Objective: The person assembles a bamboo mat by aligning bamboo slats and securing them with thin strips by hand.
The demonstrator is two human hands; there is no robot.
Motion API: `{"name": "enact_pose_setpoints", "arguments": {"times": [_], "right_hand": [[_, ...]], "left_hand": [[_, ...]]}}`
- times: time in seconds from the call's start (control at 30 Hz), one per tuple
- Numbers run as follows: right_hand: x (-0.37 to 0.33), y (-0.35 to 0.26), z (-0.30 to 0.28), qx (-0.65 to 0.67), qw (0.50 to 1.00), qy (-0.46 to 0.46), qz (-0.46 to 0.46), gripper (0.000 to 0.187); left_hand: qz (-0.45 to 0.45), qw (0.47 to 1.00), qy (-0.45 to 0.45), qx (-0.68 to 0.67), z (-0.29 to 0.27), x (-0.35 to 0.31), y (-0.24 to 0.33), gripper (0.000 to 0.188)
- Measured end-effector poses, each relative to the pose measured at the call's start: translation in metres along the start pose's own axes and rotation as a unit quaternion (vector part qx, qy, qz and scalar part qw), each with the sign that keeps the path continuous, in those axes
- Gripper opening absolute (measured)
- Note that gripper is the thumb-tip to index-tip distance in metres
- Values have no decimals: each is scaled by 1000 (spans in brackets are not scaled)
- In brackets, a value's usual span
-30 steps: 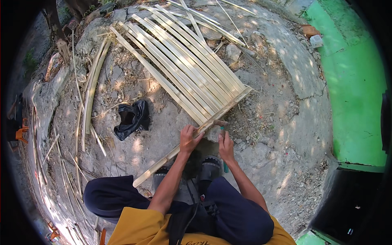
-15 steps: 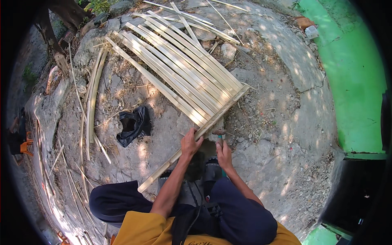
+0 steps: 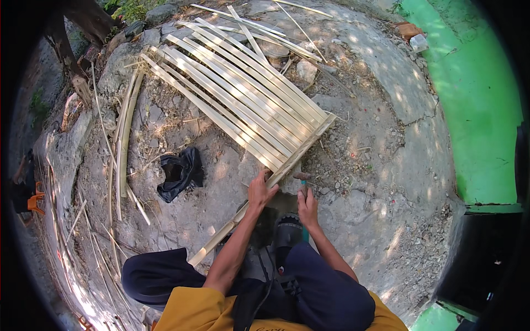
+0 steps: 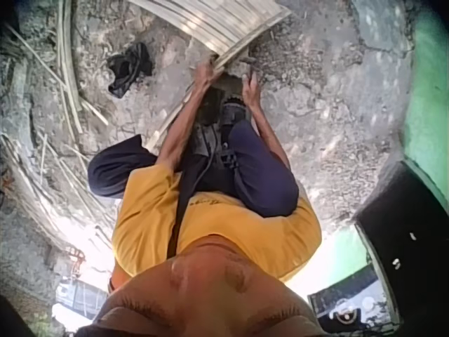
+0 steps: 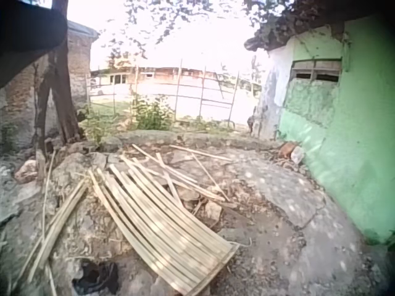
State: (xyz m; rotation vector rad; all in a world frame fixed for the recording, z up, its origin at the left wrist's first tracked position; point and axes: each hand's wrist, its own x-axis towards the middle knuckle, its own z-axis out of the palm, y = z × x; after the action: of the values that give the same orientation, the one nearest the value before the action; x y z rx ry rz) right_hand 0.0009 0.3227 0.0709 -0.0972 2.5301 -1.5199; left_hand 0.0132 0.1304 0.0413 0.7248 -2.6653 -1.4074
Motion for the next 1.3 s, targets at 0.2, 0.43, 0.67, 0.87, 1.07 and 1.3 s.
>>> {"name": "enact_pose_setpoints", "arguments": {"times": [0.2,0.43,0.67,0.87,1.07,1.3], "right_hand": [[-1,4,-3,-24,999,-20,21,36],[1,1,-7,-25,999,-30,23,34],[7,6,-10,-37,999,-5,-16,34],[8,11,-10,-49,999,-17,9,33],[8,9,-14,-61,997,-25,-50,28],[8,2,-10,-48,993,-79,-74,24]], "left_hand": [[35,998,-1,-43,6,8,2,59],[58,993,20,-98,20,20,8,63],[84,989,13,-117,25,25,13,55],[84,990,11,-109,24,21,7,55],[66,994,5,-88,19,16,-3,58],[75,994,29,-71,-6,-4,-26,56]]}}
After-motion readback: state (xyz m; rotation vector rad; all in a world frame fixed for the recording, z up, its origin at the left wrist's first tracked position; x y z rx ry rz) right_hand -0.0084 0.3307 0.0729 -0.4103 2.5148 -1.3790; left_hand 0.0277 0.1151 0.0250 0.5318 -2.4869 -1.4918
